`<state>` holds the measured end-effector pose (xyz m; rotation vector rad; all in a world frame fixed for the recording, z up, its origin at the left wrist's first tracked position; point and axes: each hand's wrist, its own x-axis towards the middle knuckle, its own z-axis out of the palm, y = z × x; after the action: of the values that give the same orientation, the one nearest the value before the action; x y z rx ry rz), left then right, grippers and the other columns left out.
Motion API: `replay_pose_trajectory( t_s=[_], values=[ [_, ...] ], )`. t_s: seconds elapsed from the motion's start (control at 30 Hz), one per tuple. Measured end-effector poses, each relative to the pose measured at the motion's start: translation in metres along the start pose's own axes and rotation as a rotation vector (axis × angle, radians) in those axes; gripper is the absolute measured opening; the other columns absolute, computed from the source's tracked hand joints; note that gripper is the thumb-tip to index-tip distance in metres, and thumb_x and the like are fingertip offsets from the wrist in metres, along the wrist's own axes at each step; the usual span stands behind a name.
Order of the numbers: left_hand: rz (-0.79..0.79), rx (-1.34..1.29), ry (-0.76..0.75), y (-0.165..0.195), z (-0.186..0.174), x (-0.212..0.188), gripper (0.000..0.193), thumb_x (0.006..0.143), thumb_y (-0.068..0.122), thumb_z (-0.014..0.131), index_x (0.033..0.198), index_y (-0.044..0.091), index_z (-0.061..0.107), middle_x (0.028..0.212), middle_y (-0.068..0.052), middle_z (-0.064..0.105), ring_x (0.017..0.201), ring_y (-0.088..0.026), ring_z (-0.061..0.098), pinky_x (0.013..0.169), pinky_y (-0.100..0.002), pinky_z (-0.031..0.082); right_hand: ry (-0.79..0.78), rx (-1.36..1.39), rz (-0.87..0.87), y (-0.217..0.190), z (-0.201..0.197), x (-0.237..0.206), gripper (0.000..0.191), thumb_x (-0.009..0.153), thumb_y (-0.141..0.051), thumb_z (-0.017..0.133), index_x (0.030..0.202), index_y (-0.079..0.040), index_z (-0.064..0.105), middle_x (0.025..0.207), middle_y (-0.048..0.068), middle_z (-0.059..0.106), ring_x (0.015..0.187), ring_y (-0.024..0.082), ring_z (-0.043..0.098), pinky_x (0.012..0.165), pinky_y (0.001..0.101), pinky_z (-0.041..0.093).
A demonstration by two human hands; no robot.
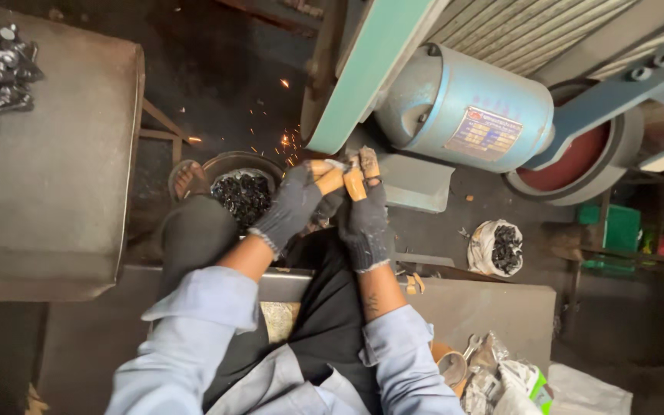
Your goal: The person sits at a bench grinder and grinds cast metal workpieces against the spinning wheel, producing sparks, then places finished pieces onto a tray of similar parts and picks up the next workpiece from a container to repeat the process.
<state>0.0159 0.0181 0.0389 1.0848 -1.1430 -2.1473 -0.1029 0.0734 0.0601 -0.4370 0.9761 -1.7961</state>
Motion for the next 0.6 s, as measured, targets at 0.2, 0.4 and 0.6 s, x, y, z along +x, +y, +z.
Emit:
replay_pose_trajectory(
  t_s=[0.2, 0.4, 0.6],
  values=[
    [0.024, 1.099, 0.091, 0.009, -0.022, -0.038, 0.033, 0.089, 0.012, 0.067, 0.122, 0.009, 0.064, 0.109, -0.018, 0.071, 0.101, -0.036, 0.066, 0.08, -0.051, 0.052, 0.087, -0.673, 0.11, 0.003, -0.003, -0.023, 0.062, 0.092, -0.014, 0.074, 0.144, 0.001, 0.046, 0.131, 0.01, 0.063, 0.117, 0.017, 0.063, 0.097, 0.0324, 0.054],
    [0.237, 0.761, 0.138, 0.002, -0.058, 0.005, 0.031, 0.091, 0.009, 0.053, 0.119, 0.0, 0.065, 0.103, -0.022, 0.072, 0.095, -0.038, 0.071, 0.081, -0.044, 0.055, 0.058, -0.182, 0.358, 0.034, 0.018, 0.014, 0.045, 0.098, -0.03, 0.071, 0.131, -0.001, 0.059, 0.113, 0.009, 0.068, 0.101, 0.021, 0.066, 0.089, 0.0376, 0.055],
    [0.296, 0.794, 0.339, -0.017, -0.033, 0.021, 0.033, 0.09, 0.014, 0.059, 0.118, -0.002, 0.064, 0.105, -0.024, 0.07, 0.095, -0.04, 0.07, 0.081, -0.045, 0.057, 0.165, -1.209, 0.396, 0.013, 0.026, 0.024, 0.044, 0.1, -0.045, 0.056, 0.126, -0.01, 0.066, 0.101, 0.007, 0.071, 0.087, 0.021, 0.071, 0.078, 0.032, 0.054]
  ],
)
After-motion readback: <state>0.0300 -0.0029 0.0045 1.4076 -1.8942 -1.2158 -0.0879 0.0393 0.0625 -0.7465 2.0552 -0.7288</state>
